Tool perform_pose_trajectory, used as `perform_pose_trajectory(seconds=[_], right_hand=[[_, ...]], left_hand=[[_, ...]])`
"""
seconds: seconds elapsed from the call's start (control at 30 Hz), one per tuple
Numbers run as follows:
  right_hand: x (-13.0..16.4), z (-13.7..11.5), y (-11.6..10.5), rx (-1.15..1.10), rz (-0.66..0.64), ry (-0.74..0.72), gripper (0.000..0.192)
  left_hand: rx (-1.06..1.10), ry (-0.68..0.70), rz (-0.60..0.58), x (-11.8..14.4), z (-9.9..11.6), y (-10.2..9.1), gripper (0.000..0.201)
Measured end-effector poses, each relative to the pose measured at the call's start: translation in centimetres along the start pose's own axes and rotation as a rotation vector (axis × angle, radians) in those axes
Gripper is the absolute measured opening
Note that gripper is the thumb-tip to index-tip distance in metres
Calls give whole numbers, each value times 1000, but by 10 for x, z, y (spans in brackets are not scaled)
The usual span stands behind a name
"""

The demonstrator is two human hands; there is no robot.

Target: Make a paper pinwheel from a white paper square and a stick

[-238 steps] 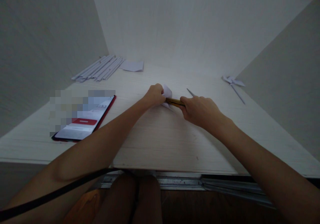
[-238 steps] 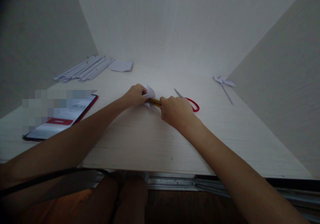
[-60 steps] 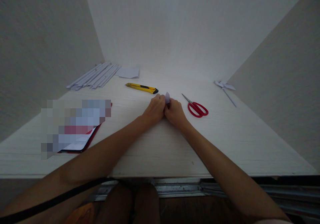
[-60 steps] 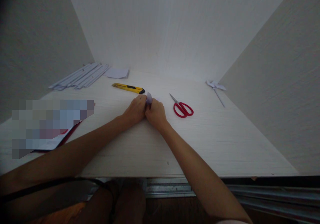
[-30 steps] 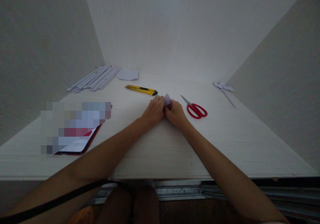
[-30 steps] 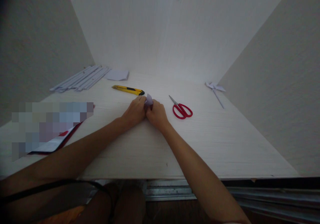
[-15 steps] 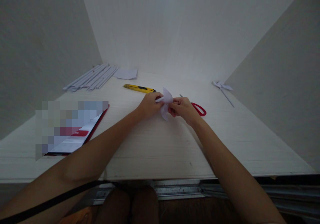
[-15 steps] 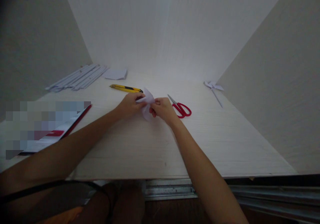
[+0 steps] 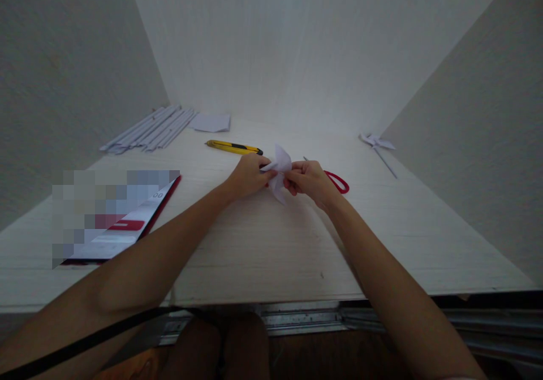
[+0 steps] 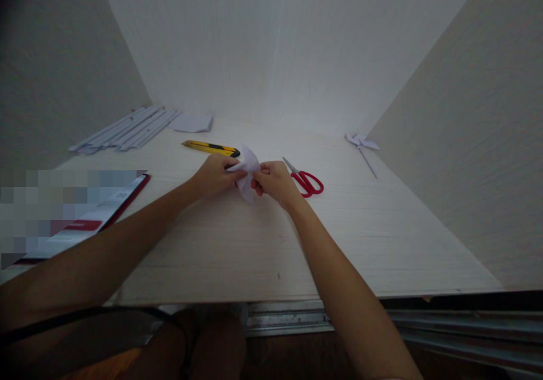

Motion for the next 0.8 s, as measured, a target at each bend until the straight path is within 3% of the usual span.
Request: perform_pose_trajectory(seconds=[0.57, 0.8], right_hand=[[3, -5, 2, 246, 41, -144, 14], [6, -9, 5, 353, -14, -186, 18]], left_hand=[[-125, 33, 53, 2, 4, 1, 20], [-138, 73, 56, 3, 8, 2, 20]])
Point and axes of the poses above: each hand's wrist, its own x-axis away from the middle knuckle, its own y-axis out of the palm, z = x × y, the point moved 3 cm from there along -x, towards the middle knuckle, and after that the axes turned 5 degrees about -x, right-handed, at the moved point
